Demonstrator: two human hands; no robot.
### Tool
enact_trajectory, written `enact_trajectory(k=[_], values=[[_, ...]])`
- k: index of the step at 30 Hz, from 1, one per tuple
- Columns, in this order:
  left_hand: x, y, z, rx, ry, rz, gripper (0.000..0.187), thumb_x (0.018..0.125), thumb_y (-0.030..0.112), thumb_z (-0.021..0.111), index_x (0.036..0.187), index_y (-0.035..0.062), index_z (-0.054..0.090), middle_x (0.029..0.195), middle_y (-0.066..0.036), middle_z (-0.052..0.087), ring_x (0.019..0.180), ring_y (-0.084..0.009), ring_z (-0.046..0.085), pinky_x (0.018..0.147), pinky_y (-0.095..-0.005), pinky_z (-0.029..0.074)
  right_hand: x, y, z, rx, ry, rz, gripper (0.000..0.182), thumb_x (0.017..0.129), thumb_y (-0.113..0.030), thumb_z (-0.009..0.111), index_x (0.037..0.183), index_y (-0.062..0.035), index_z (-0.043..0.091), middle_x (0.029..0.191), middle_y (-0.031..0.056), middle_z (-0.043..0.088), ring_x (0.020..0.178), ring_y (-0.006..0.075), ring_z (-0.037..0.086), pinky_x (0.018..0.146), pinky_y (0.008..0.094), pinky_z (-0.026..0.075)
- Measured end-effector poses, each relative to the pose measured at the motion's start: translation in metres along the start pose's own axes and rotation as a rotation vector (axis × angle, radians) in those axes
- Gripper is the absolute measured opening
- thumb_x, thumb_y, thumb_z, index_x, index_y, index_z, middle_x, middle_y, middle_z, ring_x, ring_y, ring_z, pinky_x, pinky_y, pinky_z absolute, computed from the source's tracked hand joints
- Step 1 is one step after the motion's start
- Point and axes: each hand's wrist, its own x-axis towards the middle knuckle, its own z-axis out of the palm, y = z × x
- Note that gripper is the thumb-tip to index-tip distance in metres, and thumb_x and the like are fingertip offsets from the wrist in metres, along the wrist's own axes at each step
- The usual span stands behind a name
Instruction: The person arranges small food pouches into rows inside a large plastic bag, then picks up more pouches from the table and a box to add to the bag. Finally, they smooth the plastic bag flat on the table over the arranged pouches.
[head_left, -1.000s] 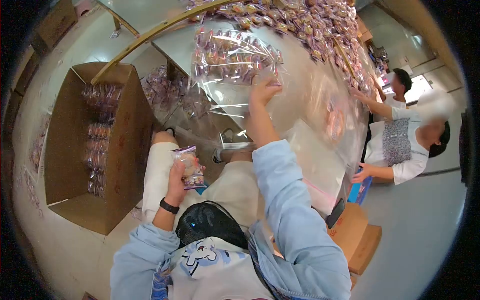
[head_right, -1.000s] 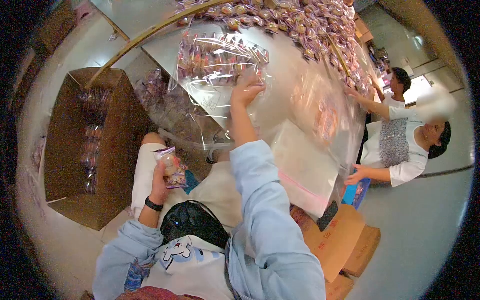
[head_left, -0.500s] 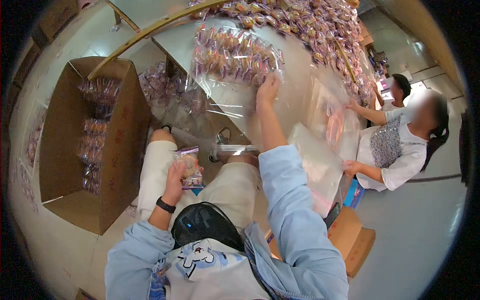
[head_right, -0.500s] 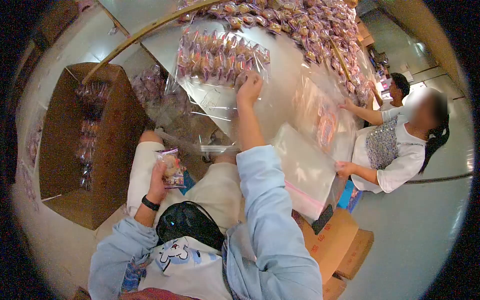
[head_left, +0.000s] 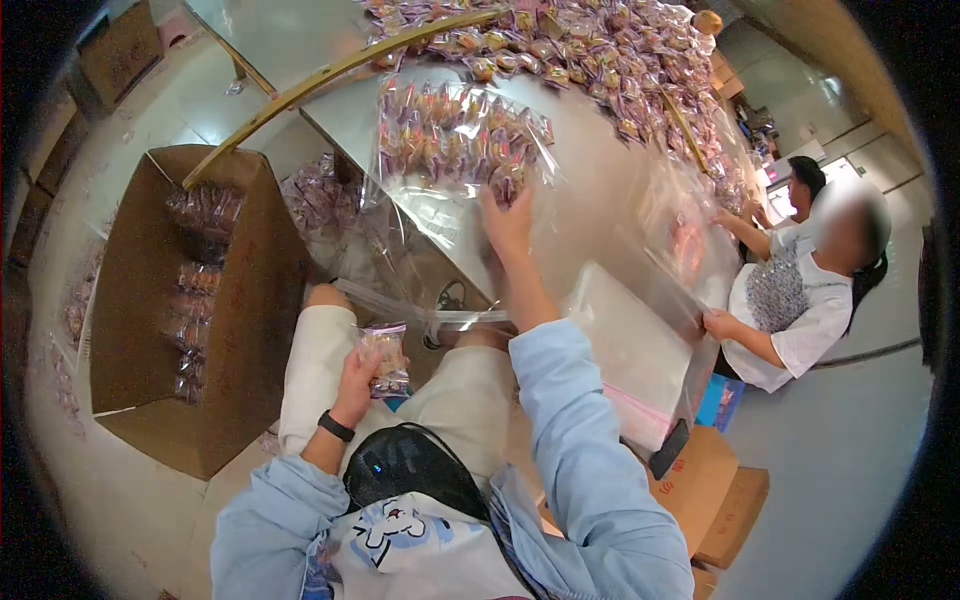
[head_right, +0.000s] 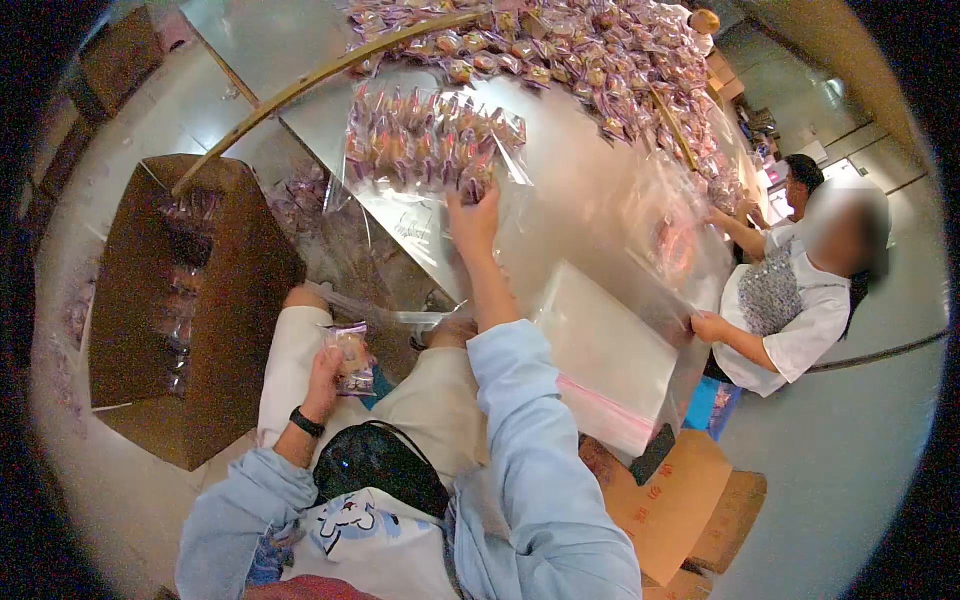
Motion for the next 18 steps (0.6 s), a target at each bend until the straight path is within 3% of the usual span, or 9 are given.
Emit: enact_trajectory(k=[3,6,9,11,13,16,18], values=[[-0.002,0.008,0.010,0.065,0.030,0.041,0.060,0.100,0.048,0.055,0.130,-0.0043,0.055,0.116,-0.015,0.067,0.102,-0.0288,0.070,0.091,-0.0412,0.057,0.000,0.022,0.011,-0.196,0.007,-0.081,0.084,0.084,-0.024,0.075,0.147,0.0092,0.031,0.140,0.0314,0.050,0.129,0.0435,0.051,0.112,0.0474,0.038],[-0.002,0.014,0.010,0.002,0.011,0.010,0.061,0.101,0.048,0.057,0.132,-0.0037,0.052,0.116,-0.014,0.067,0.105,-0.0270,0.070,0.091,-0.0400,0.058,-0.011,-0.002,0.009,-0.427,0.158,-0.256,0.079,0.085,-0.018,0.070,0.147,0.0115,0.030,0.144,0.0334,0.046,0.131,0.0475,0.046,0.115,0.0465,0.034],[-0.007,0.031,0.025,0.012,0.023,-0.001,0.066,0.099,0.053,0.056,0.131,-0.0047,0.053,0.115,-0.014,0.067,0.105,-0.0272,0.070,0.091,-0.0399,0.057,-0.036,-0.055,-0.033,-0.366,-0.049,-0.472,0.069,0.087,-0.014,0.067,0.146,0.0072,0.038,0.141,0.0296,0.050,0.128,0.0456,0.049,0.112,0.0461,0.037],[-0.010,0.038,0.032,-0.064,0.025,-0.029,0.068,0.099,0.055,0.056,0.130,-0.0049,0.054,0.115,-0.014,0.067,0.106,-0.0270,0.069,0.091,-0.0397,0.057,-0.060,-0.071,-0.059,-0.056,-0.450,-0.357,0.061,0.087,-0.012,0.067,0.143,0.0023,0.046,0.137,0.0249,0.055,0.126,0.0420,0.053,0.110,0.0460,0.040],[-0.014,0.045,0.044,-0.044,0.013,-0.036,0.068,0.099,0.055,0.057,0.131,-0.0046,0.053,0.116,-0.014,0.068,0.106,-0.0263,0.069,0.092,-0.0394,0.057,-0.076,-0.079,-0.081,0.098,-0.823,-0.310,0.062,0.086,-0.018,0.074,0.141,-0.0013,0.050,0.133,0.0212,0.057,0.124,0.0389,0.055,0.107,0.0451,0.043],[-0.021,0.063,0.077,0.129,0.018,0.006,0.063,0.099,0.049,0.060,0.134,-0.0031,0.052,0.119,-0.015,0.068,0.107,-0.0248,0.068,0.093,-0.0389,0.056,-0.081,-0.107,-0.106,0.257,-0.994,-0.537,0.069,0.084,-0.026,0.079,0.143,-0.0031,0.050,0.134,0.0205,0.057,0.124,0.0384,0.055,0.105,0.0438,0.045],[-0.016,0.063,0.098,0.151,0.059,0.038,0.058,0.100,0.043,0.062,0.135,-0.0016,0.051,0.120,-0.015,0.068,0.108,-0.0238,0.068,0.094,-0.0387,0.055,-0.079,-0.124,-0.113,0.329,-1.007,-0.516,0.072,0.079,-0.027,0.084,0.140,-0.0047,0.053,0.140,0.0175,0.056,0.120,0.0340,0.059,0.099,0.0420,0.049]])
